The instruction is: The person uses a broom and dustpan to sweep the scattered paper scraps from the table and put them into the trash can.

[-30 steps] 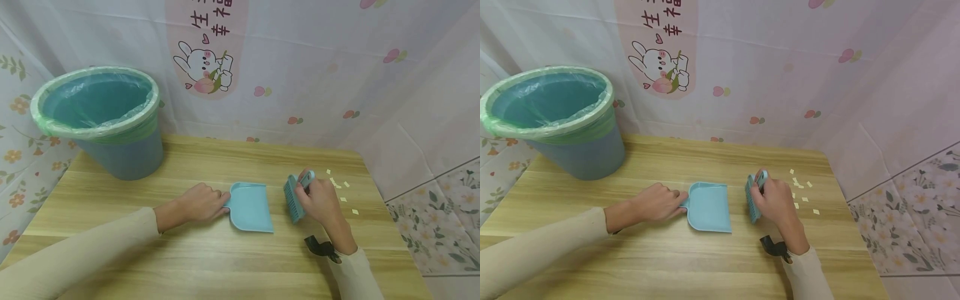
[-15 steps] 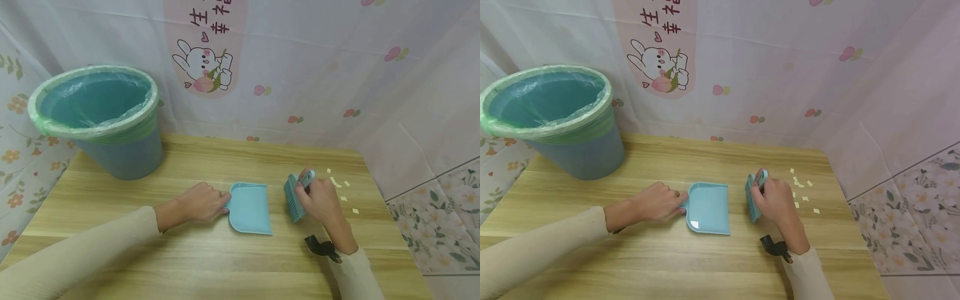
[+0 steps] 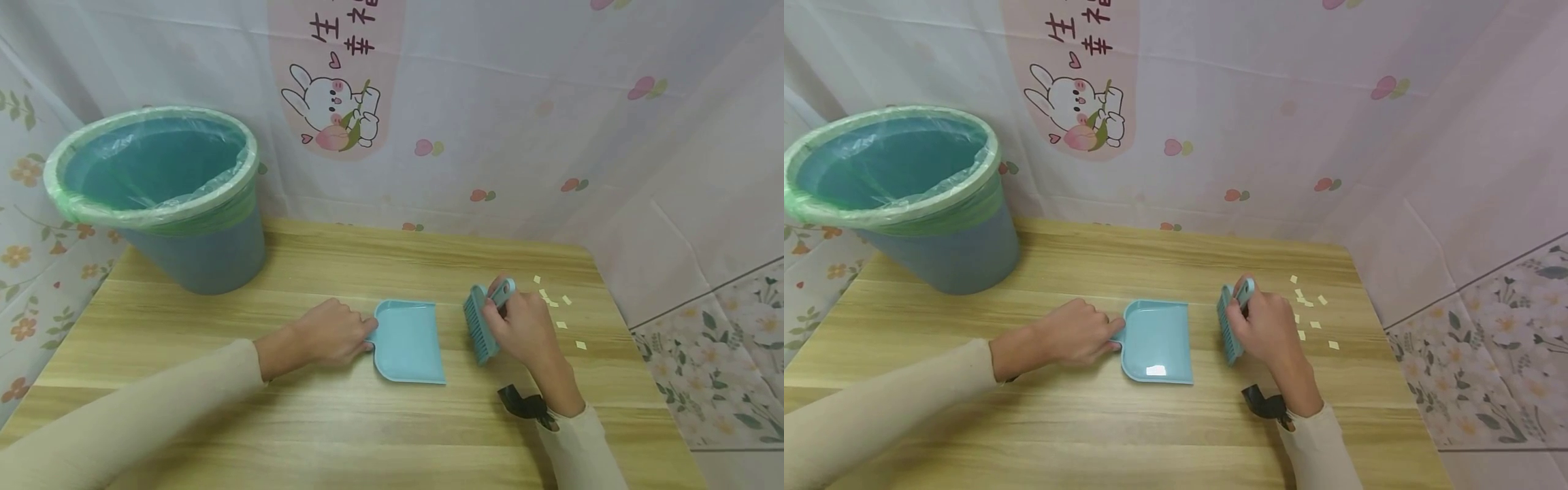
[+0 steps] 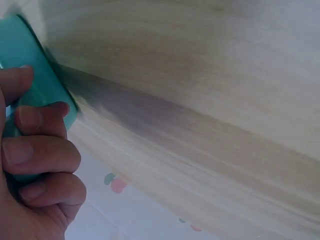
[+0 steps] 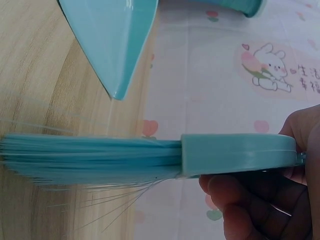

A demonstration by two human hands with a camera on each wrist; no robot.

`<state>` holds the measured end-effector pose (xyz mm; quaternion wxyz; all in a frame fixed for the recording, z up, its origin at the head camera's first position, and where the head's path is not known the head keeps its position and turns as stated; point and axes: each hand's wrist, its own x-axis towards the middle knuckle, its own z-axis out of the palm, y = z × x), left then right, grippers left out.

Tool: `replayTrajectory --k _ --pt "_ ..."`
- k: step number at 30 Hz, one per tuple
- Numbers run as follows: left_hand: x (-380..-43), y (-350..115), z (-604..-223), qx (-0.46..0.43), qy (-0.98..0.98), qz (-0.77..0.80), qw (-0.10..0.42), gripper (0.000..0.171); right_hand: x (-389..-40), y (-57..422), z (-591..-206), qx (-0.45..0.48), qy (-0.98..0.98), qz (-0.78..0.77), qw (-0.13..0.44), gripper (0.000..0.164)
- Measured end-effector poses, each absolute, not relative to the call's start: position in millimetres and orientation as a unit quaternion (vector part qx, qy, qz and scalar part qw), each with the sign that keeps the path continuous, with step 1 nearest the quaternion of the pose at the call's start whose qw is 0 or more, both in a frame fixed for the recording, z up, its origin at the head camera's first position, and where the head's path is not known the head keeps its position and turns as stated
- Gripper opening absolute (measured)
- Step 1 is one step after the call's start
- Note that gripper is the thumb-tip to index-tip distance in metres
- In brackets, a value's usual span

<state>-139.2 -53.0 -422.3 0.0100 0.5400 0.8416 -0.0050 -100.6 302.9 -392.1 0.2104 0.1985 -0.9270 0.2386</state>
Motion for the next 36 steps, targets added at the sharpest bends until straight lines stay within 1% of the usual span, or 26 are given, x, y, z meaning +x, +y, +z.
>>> replayTrajectory --k 9,15,23,28,31,36 --pt "-136 -49 -419 0.534 0.845 -0.017 0.013 0.03 -100 304 -394 0.199 -0.926 0.236 0.215 0.004" --pt "-135 -49 -420 0.541 0.841 -0.025 -0.001 0.03 -100 304 -395 0.2 -0.926 0.234 0.22 0.004" --pt "-135 -50 -421 0.54 0.841 -0.025 0.0 0.031 -100 302 -394 0.2 -0.927 0.23 0.219 0.003" --pt "-134 -50 -420 0.534 0.845 -0.024 0.01 0.031 -98 303 -390 0.203 -0.932 0.213 0.211 0.003" --pt "-133 -50 -420 0.534 0.845 -0.021 0.012 0.031 -93 309 -384 0.191 -0.939 0.201 0.205 0.005" --pt "-134 -50 -420 0.534 0.845 -0.024 -0.002 0.031 -88 334 -372 0.164 -0.948 0.182 0.202 0.008"
